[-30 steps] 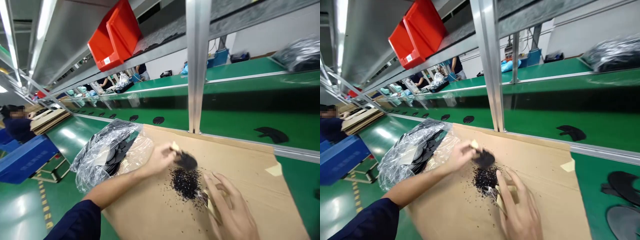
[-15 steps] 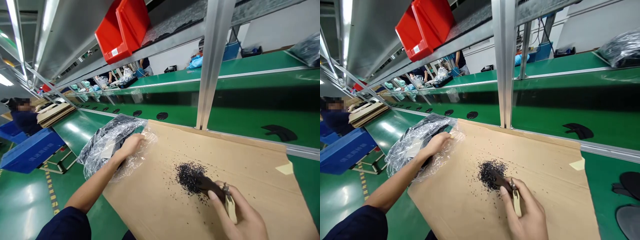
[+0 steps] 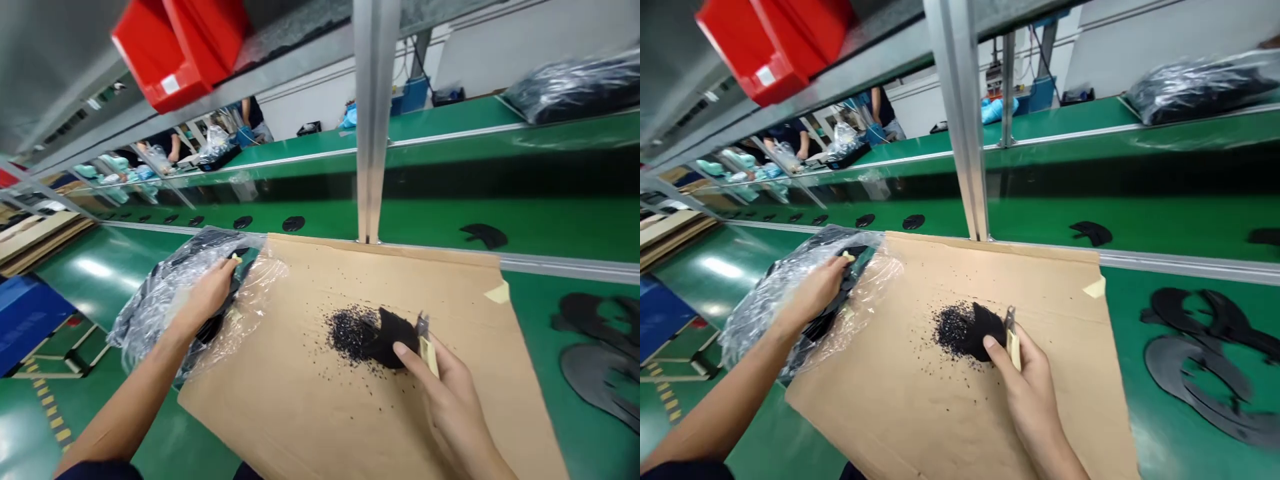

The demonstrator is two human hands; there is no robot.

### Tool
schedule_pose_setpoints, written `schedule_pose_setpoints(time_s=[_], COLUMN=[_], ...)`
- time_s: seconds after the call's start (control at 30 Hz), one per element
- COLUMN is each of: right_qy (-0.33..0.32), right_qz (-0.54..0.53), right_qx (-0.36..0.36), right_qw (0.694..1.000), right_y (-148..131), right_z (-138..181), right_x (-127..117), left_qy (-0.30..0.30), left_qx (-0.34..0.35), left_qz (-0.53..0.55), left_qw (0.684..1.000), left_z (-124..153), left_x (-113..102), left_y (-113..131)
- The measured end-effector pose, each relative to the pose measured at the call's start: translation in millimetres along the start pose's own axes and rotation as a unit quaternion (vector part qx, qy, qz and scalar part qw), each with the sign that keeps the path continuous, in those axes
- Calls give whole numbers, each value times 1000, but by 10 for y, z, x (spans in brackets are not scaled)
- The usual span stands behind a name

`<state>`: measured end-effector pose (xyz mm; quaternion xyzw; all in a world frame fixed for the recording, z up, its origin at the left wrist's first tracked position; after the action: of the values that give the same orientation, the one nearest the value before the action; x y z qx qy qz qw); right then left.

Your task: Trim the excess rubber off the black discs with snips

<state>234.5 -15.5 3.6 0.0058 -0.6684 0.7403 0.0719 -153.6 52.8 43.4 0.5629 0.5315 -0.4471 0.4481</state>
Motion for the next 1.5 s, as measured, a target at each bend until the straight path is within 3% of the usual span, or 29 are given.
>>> schedule_pose_setpoints(time_s=[0.07,0.13,0.27,0.4,0.6,0.7,0.8,0.97,1.13,1.33,1.5], right_qy=[-10,-12,-11,-17,-47,-69,-89,-92,-88,-98,-23], right_qz=[-18,-46,-139,-181,-106,-54,-12,32,42,91,141], right_qx=[29,64,127,141,105,85,59,22,-5,-61,-174], right_qw=[999,997,982,973,988,993,994,995,995,989,974], right_y=[-20,-24,-4,-15,-59,-71,-66,-39,-38,-39,-66], right_z=[16,32,69,93,113,118,117,126,125,122,115], right_x=[15,33,72,86,105,127,135,138,164,162,102], left_qy=[68,106,73,33,11,-46,-96,-158,-154,-119,-59], left_qx=[48,135,243,274,170,123,104,52,9,8,100], left_qz=[89,245,443,491,535,560,613,719,757,743,654], left_qw=[993,954,860,826,828,818,777,675,635,659,748], left_z=[148,299,440,413,468,513,543,560,565,563,531], left_x=[-88,-125,11,270,436,479,532,576,581,595,503], left_y=[227,579,1409,1868,1890,1874,1877,1918,1950,1912,1854])
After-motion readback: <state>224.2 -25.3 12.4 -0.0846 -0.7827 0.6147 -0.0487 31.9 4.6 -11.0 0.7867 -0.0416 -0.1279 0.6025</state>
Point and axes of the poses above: each hand's wrist, its own z-axis away from the middle knuckle, its own x-axis out of the palm, y = z × x, the point moved 1 cm from there along -z, towards the middle knuckle, and after that the axes turned 7 degrees about -z, right-handed, at the moved point
